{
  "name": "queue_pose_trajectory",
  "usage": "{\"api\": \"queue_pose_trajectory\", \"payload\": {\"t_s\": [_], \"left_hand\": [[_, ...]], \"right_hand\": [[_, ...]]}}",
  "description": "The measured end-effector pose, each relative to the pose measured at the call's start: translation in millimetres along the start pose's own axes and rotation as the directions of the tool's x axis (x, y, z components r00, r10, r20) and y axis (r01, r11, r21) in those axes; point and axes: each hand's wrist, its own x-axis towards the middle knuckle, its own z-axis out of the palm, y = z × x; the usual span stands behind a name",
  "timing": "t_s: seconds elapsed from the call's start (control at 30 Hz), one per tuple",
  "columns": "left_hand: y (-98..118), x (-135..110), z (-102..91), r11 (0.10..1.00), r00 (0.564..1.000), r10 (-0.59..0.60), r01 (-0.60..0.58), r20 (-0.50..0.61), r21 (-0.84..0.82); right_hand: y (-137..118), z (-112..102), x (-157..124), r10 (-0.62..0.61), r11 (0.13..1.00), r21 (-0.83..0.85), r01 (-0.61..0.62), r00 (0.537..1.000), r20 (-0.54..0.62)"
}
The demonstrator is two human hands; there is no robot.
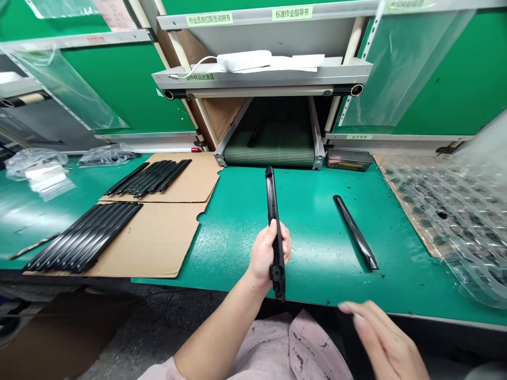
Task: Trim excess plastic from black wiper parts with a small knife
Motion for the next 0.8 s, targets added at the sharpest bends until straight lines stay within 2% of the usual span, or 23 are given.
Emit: {"api": "queue_pose_trajectory", "payload": {"t_s": [0.07,0.2,0.27,0.43,0.57,0.67,0.73,0.8], "left_hand": [[2,-2,2.1,0.998,0.999,0.016,-0.014,-0.032,0.066],[6,-5,0.9,0.984,0.993,0.074,-0.057,-0.095,0.170],[6,-6,-1.0,0.979,0.990,0.083,-0.059,-0.118,0.195],[2,-5,-1.8,0.981,0.992,0.043,-0.018,-0.123,0.195],[0,-3,-1.4,0.986,0.995,-0.021,0.036,-0.095,0.163],[-1,-3,-1.8,0.991,0.996,-0.071,0.076,-0.049,0.112],[-3,-4,-1.5,0.988,0.991,-0.132,0.130,0.012,0.081],[-6,-6,-1.0,0.975,0.976,-0.208,0.202,0.060,0.093]], "right_hand": [[-24,11,28,-0.142,0.989,0.047,0.143,0.990,-0.025],[-52,33,57,-0.235,0.967,0.067,0.246,0.962,-0.143],[-54,38,61,-0.224,0.968,0.083,0.238,0.963,-0.152],[-47,41,63,-0.183,0.974,0.126,0.187,0.982,-0.038],[-47,42,64,-0.248,0.963,0.096,0.253,0.967,-0.060],[-51,44,68,-0.377,0.923,0.008,0.384,0.912,-0.163],[-55,44,73,-0.483,0.874,-0.087,0.478,0.838,-0.252],[-58,43,80,-0.542,0.840,-0.192,0.508,0.769,-0.339]]}}
